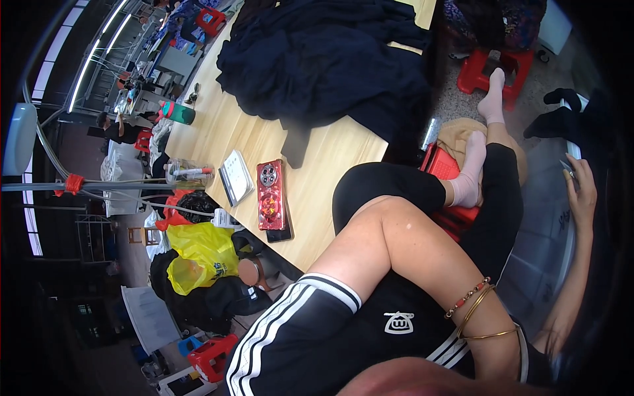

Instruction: Trimming excess or loose threads from dark blue garments using a pair of thread snips.

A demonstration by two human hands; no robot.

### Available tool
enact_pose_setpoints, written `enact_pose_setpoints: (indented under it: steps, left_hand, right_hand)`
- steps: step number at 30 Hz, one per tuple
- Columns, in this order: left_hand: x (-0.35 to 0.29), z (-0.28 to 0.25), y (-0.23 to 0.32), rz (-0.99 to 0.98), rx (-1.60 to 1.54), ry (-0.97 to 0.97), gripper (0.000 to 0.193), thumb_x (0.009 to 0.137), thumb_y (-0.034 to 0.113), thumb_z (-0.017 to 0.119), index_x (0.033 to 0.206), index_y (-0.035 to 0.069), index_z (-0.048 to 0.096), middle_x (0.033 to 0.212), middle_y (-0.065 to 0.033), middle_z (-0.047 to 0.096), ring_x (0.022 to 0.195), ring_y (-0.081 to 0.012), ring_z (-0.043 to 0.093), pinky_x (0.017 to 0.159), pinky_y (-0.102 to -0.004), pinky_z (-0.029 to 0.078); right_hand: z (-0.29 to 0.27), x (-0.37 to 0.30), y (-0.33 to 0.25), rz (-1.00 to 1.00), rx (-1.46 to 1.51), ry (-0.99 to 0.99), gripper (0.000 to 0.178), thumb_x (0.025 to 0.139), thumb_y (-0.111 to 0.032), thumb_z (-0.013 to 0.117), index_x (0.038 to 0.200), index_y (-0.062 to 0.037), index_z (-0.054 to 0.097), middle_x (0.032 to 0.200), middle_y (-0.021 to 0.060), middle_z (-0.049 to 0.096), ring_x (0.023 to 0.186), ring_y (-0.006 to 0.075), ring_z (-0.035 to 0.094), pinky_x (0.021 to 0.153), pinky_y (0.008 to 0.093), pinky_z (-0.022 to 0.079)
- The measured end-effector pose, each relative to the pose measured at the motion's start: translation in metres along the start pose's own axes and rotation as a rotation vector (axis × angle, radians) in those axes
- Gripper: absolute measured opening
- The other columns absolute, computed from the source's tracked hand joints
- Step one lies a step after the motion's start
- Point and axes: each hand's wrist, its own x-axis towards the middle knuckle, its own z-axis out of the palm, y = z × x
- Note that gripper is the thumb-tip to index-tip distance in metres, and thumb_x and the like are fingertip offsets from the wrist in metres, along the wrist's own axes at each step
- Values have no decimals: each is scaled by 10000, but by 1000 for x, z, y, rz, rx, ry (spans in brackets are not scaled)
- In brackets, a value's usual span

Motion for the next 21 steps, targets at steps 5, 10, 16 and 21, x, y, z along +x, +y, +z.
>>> enact_pose_setpoints:
  steps: [5,10,16,21]
  left_hand:
    - [-2,5,3,27,38,-6,924,700,810,532,1381,189,457,1332,-93,514,1229,-270,444,1040,-375,346]
    - [-22,47,7,-302,59,63,652,855,666,494,1230,134,531,1191,-115,524,1072,-281,478,910,-407,397]
    - [49,-39,-37,-306,302,-303,618,796,754,450,953,175,599,821,7,566,720,-129,502,673,-291,437]
    - [41,-11,-51,-335,264,-359,940,770,839,295,1321,102,489,1309,-71,500,1200,-242,470,1070,-376,339]
  right_hand:
    - [-3,5,4,19,-29,-41,379,859,-51,622,1234,-94,583,1069,82,576,895,183,613,749,270,484]
    - [-9,3,-12,-4,85,-1,352,857,-121,636,1208,-140,623,1168,100,610,1062,264,601,890,331,476]
    - [14,12,-12,-131,21,81,334,854,-284,612,1169,-177,643,1118,94,628,1023,278,611,859,380,502]
    - [10,5,-10,-101,37,216,266,778,-283,679,1017,-167,689,961,38,638,923,244,633,727,354,527]
